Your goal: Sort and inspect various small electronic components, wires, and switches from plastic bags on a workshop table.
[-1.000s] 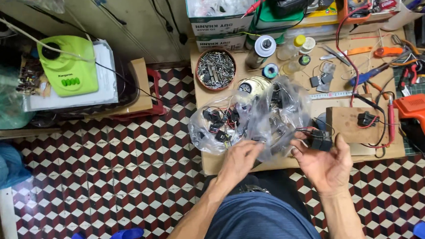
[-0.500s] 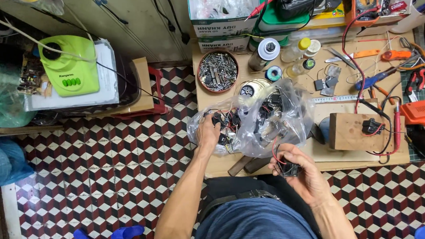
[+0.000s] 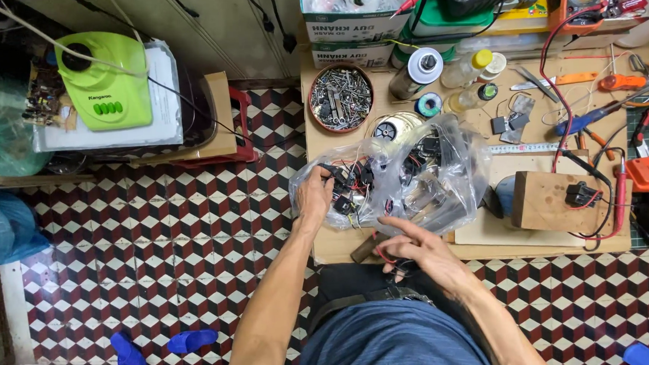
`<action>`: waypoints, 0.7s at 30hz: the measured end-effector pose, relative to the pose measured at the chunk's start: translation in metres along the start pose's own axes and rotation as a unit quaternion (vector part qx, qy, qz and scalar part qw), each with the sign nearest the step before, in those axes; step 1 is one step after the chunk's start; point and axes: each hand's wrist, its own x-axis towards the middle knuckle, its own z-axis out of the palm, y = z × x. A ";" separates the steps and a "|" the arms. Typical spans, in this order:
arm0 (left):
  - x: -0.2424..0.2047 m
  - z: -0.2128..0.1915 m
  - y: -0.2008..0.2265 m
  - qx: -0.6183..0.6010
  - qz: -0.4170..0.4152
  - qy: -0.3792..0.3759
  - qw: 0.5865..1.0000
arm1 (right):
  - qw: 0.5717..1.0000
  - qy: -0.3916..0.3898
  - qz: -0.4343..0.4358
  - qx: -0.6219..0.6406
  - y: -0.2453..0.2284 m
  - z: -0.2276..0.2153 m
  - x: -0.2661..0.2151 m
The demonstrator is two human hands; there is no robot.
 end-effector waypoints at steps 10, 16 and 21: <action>-0.052 0.012 -0.014 -0.051 0.101 0.005 0.994 | 0.924 0.151 0.053 -0.348 0.025 -0.039 0.060; -0.066 0.007 -0.002 -0.031 0.084 -0.013 0.996 | 0.873 0.258 0.046 -0.410 0.017 -0.062 0.039; -0.067 0.013 -0.010 -0.009 0.164 -0.072 0.984 | 0.910 0.283 0.077 -0.293 0.005 -0.046 0.024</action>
